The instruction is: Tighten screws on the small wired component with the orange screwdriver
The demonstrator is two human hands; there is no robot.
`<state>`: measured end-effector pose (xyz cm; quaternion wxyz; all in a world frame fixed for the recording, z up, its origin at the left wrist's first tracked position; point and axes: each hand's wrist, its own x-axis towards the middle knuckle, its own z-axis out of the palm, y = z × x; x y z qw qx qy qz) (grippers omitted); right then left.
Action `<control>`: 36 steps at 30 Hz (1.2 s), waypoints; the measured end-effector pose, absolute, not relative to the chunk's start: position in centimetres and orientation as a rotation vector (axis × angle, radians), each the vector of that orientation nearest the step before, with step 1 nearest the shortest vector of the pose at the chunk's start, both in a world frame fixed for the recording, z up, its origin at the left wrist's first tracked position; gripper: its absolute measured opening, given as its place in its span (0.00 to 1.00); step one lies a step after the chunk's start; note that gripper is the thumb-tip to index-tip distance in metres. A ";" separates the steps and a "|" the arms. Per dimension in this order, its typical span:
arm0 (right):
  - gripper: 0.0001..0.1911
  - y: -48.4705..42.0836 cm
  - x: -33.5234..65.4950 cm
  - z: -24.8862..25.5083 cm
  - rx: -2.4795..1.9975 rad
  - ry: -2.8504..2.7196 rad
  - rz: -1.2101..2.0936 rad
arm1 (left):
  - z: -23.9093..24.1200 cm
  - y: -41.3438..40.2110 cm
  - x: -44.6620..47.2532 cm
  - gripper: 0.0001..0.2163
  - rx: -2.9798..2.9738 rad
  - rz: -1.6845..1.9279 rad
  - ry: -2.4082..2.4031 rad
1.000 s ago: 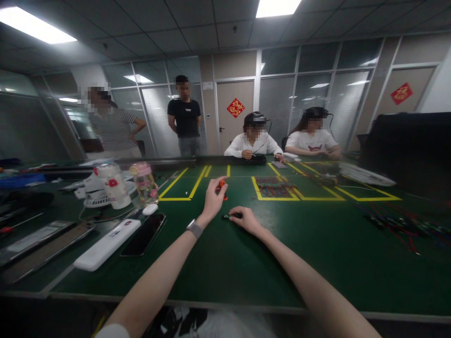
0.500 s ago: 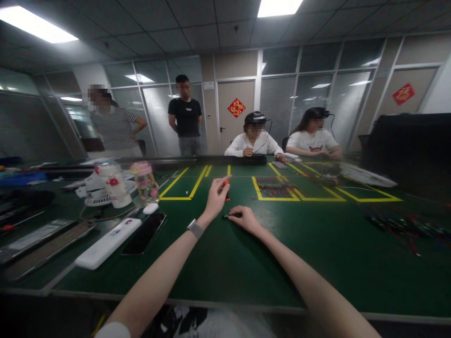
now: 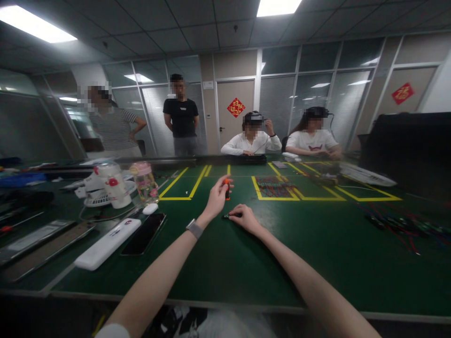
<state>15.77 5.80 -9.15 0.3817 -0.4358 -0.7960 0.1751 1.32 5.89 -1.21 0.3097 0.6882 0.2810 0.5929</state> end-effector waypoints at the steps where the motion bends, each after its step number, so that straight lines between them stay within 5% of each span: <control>1: 0.08 5.9 15.8 -9.2 -1.138 -2.037 0.418 | -1.3 6.0 1.3 0.15 1.815 1.571 0.741; 36: 0.13 6.7 16.2 -9.6 -1.143 -2.119 0.508 | -1.0 5.3 0.9 0.11 1.998 1.740 0.936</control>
